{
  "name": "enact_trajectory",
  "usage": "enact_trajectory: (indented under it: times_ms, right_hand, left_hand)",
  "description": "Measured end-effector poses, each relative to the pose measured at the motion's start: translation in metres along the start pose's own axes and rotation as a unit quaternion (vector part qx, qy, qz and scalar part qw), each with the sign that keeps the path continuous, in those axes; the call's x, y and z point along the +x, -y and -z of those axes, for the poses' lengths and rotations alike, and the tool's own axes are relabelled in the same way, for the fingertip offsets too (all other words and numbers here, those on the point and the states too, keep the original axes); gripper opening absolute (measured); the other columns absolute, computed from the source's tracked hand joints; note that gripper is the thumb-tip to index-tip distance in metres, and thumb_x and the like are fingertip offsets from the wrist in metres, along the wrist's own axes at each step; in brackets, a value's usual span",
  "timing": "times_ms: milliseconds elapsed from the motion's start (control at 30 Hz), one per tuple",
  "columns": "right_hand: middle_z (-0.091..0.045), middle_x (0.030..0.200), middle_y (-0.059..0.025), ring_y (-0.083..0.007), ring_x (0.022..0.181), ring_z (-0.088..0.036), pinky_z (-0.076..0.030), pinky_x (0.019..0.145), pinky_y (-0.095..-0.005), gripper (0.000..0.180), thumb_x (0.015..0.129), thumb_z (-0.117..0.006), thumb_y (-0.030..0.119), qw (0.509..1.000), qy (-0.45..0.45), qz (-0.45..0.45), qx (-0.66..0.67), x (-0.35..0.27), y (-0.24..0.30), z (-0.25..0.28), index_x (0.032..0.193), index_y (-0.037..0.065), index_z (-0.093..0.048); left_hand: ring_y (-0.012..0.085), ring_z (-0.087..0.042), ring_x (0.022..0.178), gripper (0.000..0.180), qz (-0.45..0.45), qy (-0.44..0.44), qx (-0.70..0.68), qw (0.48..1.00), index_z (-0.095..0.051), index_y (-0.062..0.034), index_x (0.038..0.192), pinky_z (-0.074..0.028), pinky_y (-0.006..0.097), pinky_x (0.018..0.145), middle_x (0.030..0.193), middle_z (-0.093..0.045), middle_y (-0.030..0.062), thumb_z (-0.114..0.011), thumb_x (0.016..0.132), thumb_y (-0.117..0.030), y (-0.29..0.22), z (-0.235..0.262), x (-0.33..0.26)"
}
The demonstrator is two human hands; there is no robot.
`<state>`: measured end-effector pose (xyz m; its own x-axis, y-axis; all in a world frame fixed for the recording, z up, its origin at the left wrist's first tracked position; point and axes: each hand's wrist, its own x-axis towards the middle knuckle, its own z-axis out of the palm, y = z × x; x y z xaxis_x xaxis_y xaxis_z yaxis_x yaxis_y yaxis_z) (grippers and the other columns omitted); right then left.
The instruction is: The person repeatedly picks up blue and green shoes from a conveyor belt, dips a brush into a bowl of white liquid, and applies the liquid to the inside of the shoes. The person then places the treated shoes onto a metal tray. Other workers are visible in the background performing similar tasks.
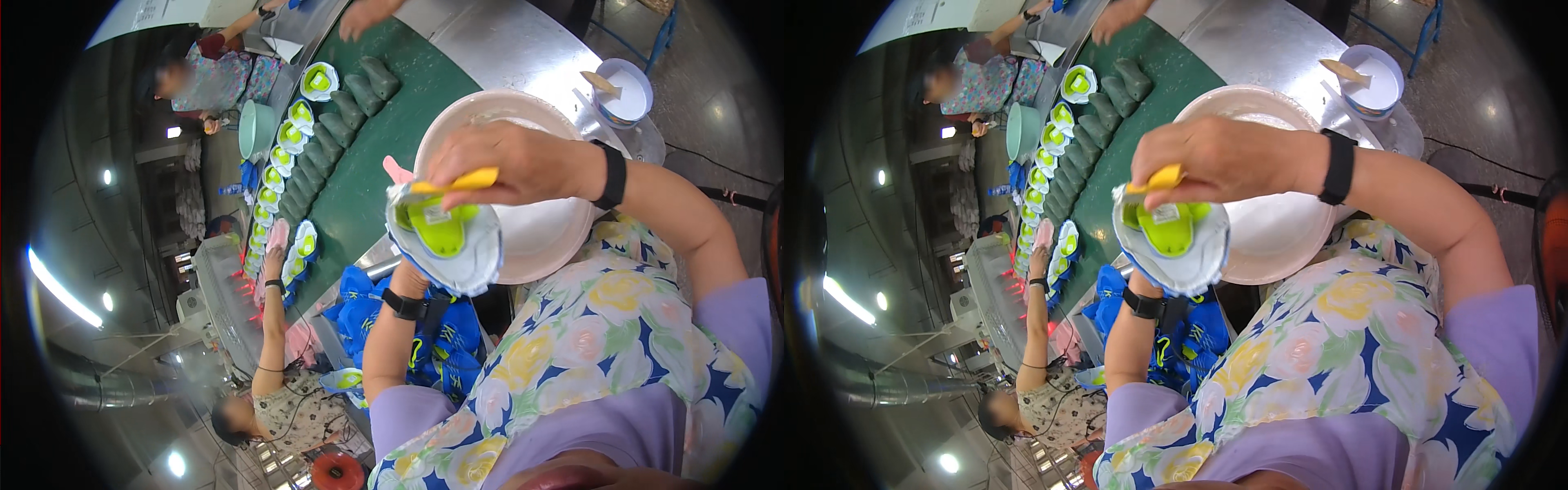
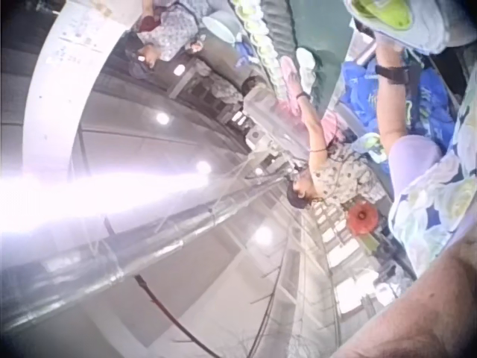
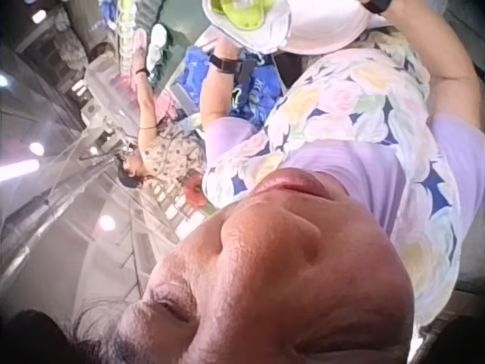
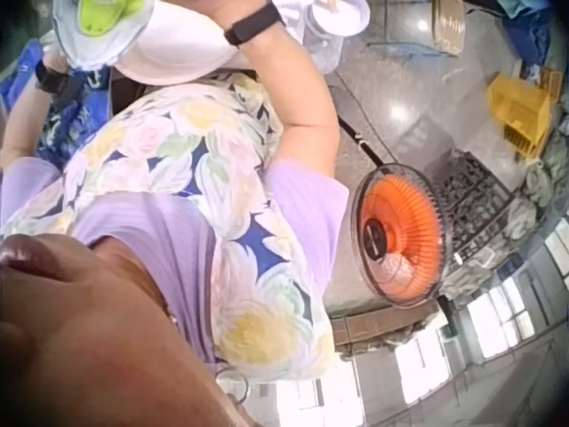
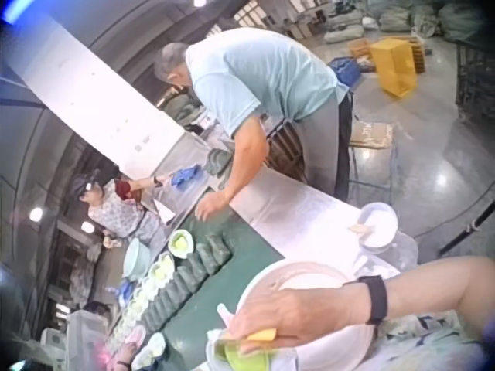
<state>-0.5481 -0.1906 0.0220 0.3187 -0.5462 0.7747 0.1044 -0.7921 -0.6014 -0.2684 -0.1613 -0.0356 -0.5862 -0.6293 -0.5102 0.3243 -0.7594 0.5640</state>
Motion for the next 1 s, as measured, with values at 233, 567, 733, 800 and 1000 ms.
enact_trajectory:
  times_ms: [233,567,733,800,1000]
  right_hand:
    - [-0.064,0.083,-0.0111,-0.0284,0.071,-0.065,-0.052,0.065,-0.0346,0.022,0.09,-0.071,0.021,0.994,0.023,-0.099,-0.049,0.008,-0.019,0.008,0.095,0.005,-0.059]
    - [-0.063,0.073,-0.013,-0.0266,0.064,-0.063,-0.047,0.059,-0.033,0.025,0.089,-0.071,0.022,0.969,0.031,-0.236,-0.061,0.008,-0.004,0.026,0.09,0.001,-0.057]
    - [-0.067,0.095,-0.0098,-0.0252,0.082,-0.067,-0.053,0.071,-0.0313,0.019,0.09,-0.072,0.015,1.0,0.019,0.015,-0.017,0.035,-0.006,0.002,0.099,0.004,-0.061]
    - [-0.067,0.097,-0.0113,-0.028,0.085,-0.067,-0.053,0.071,-0.0327,0.019,0.091,-0.071,0.016,0.998,0.013,0.055,-0.025,0.035,-0.007,0.002,0.101,0.004,-0.061]
    - [-0.064,0.085,-0.0111,-0.0289,0.079,-0.065,-0.051,0.07,-0.0358,0.018,0.092,-0.068,0.019,0.975,0.098,-0.185,-0.082,-0.023,-0.013,0.009,0.097,0.004,-0.059]
  left_hand:
    - [0.0294,-0.068,0.103,0.06,-0.01,-0.079,-0.089,0.993,-0.052,-0.0041,0.134,-0.053,0.045,0.097,0.113,-0.069,0.0138,-0.046,0.098,-0.052,0.0,-0.004,0.004]
    - [0.0305,-0.069,0.1,0.068,-0.059,-0.102,-0.092,0.989,-0.053,-0.0075,0.133,-0.056,0.047,0.094,0.11,-0.069,0.0127,-0.038,0.098,-0.064,-0.018,-0.045,-0.006]
    - [0.0303,-0.071,0.089,0.074,-0.069,-0.153,-0.135,0.977,-0.055,-0.0103,0.128,-0.059,0.043,0.082,0.102,-0.07,0.0101,-0.039,0.093,-0.073,-0.023,-0.102,0.002]
    - [0.0287,-0.071,0.087,0.077,-0.078,-0.16,-0.139,0.974,-0.056,-0.0107,0.127,-0.059,0.04,0.08,0.098,-0.07,0.0092,-0.04,0.09,-0.076,-0.02,-0.096,0.006]
    - [0.0296,-0.055,0.124,0.054,-0.048,0.194,-0.113,0.973,-0.045,-0.013,0.143,-0.043,0.045,0.109,0.138,-0.055,0.0114,-0.043,0.102,-0.048,-0.033,0.04,-0.008]
